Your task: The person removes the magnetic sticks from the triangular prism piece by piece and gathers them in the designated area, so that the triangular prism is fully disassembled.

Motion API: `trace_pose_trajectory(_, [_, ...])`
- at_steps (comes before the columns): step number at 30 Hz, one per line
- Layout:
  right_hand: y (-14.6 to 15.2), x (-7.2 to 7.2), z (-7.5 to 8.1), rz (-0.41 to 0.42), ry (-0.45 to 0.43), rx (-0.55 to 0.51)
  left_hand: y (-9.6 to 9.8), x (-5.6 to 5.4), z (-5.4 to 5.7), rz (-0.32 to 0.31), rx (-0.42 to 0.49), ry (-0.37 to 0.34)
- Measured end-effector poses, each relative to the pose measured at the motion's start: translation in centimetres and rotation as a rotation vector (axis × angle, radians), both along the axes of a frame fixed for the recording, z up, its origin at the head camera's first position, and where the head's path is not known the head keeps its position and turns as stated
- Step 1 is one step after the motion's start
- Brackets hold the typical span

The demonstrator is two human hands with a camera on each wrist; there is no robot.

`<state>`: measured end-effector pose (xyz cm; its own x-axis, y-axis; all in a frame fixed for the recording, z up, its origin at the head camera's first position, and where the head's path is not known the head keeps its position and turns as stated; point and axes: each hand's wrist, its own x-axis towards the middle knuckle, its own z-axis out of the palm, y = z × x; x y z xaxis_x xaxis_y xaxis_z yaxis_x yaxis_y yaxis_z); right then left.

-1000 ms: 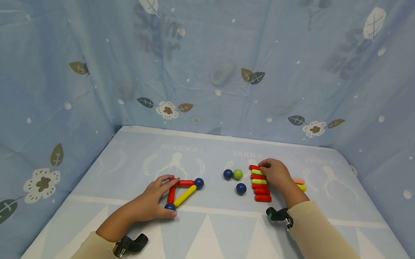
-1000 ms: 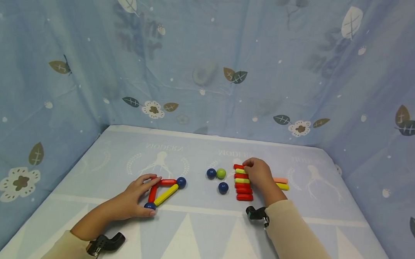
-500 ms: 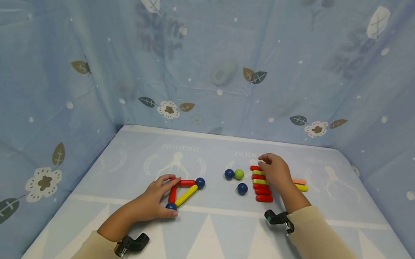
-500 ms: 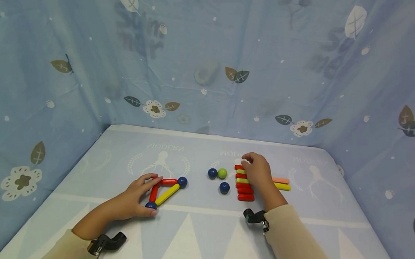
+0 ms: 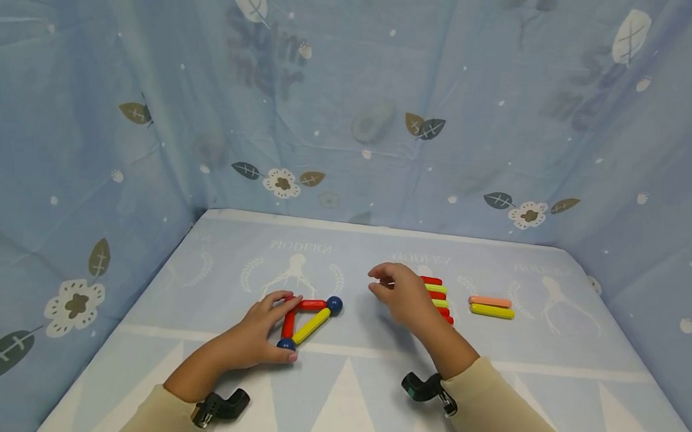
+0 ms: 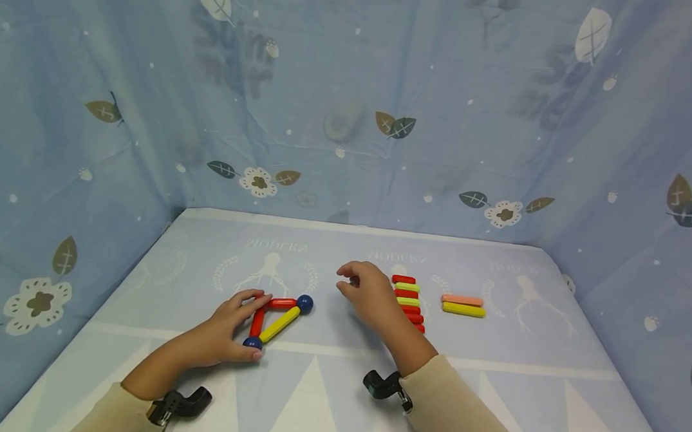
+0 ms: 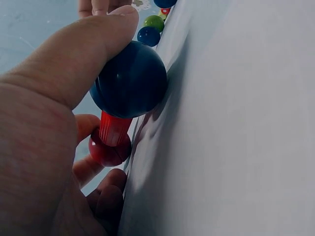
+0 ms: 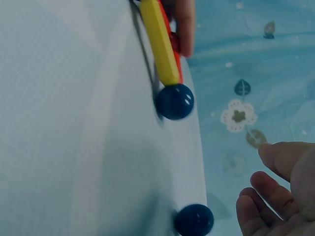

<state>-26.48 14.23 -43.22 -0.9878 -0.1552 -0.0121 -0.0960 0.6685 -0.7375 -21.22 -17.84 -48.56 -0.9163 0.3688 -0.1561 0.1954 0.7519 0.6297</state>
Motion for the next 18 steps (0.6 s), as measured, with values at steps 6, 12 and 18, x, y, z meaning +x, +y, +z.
trace_pose_trajectory(6, [-2.1, 0.6, -1.0, 0.06, 0.015, 0.039, 0.0, 0.0, 0.1, -0.004, -0.002, 0.002])
trace_pose_trajectory(12, [-3.9, 1.2, -1.5, 0.153, -0.014, 0.029, -0.1, 0.0, 0.2, 0.004, -0.011, 0.007])
trace_pose_trajectory(18, [-5.6, 2.0, -2.4, 0.228, -0.091, -0.008, -0.1, 0.0, 0.0, -0.011, 0.013, 0.013])
